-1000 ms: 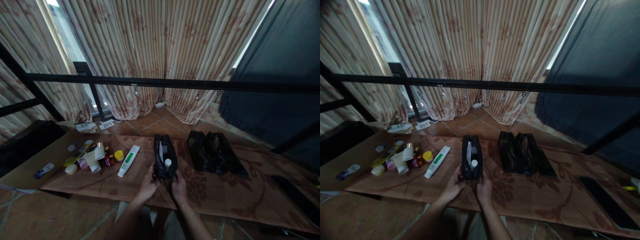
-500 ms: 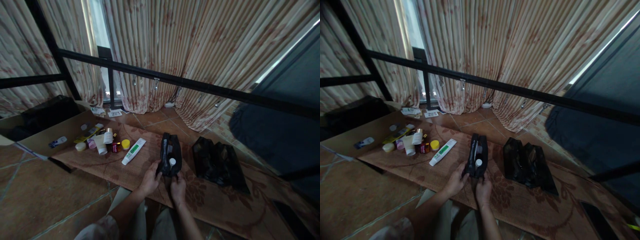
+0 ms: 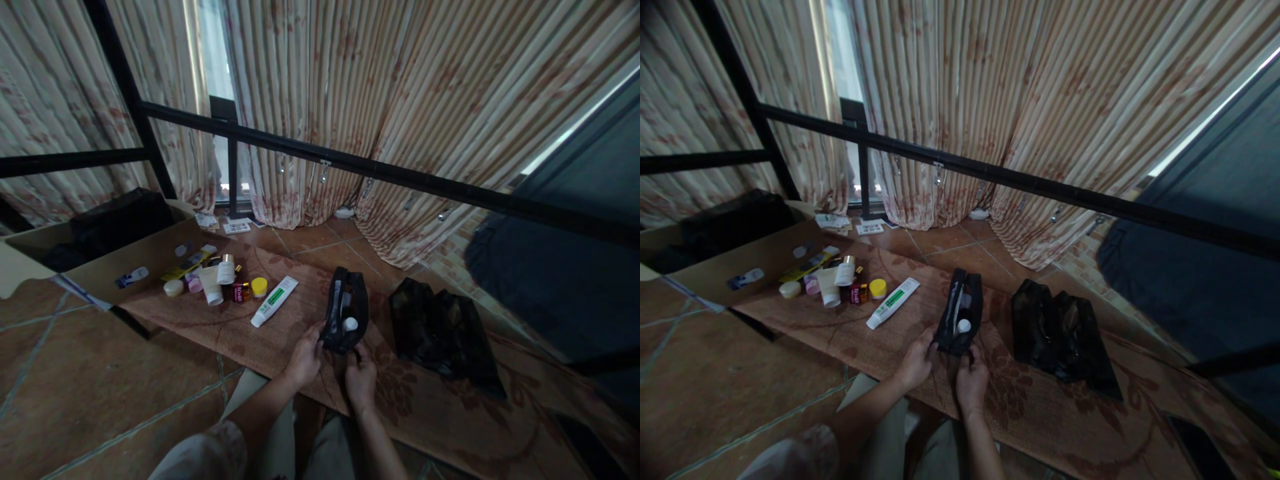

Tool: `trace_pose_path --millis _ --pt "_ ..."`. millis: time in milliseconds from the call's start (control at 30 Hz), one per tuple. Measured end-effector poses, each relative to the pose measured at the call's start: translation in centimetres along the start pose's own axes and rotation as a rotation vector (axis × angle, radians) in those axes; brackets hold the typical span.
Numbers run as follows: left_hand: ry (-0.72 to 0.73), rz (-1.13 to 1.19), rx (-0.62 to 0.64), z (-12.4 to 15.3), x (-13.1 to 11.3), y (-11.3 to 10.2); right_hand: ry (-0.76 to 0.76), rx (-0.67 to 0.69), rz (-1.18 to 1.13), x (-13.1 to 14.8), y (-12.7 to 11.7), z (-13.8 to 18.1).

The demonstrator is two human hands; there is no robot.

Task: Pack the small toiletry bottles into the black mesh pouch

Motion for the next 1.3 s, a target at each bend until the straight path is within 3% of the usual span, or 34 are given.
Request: trace_pose_path --millis 900,1300 --pt "-0.056 0.078 -0.005 -0.06 -0.33 -0.42 -0.041 -0.005 0.053 -0.52 -0.04 -0.04" --pt "-0.1 0.107 -0.012 0.04 0.65 -0.07 -0.028 -0.015 0.023 -0.34 -0.03 0.01"
Point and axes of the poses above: each hand's wrist, its own z-axis away from the middle knuckle, its own y-axis out of the palm, x = y × z, the point moved 4 cm from there along -z, towards the middle knuckle, and after that the axes turned 1 degree about -x, right-handed, at the moved point
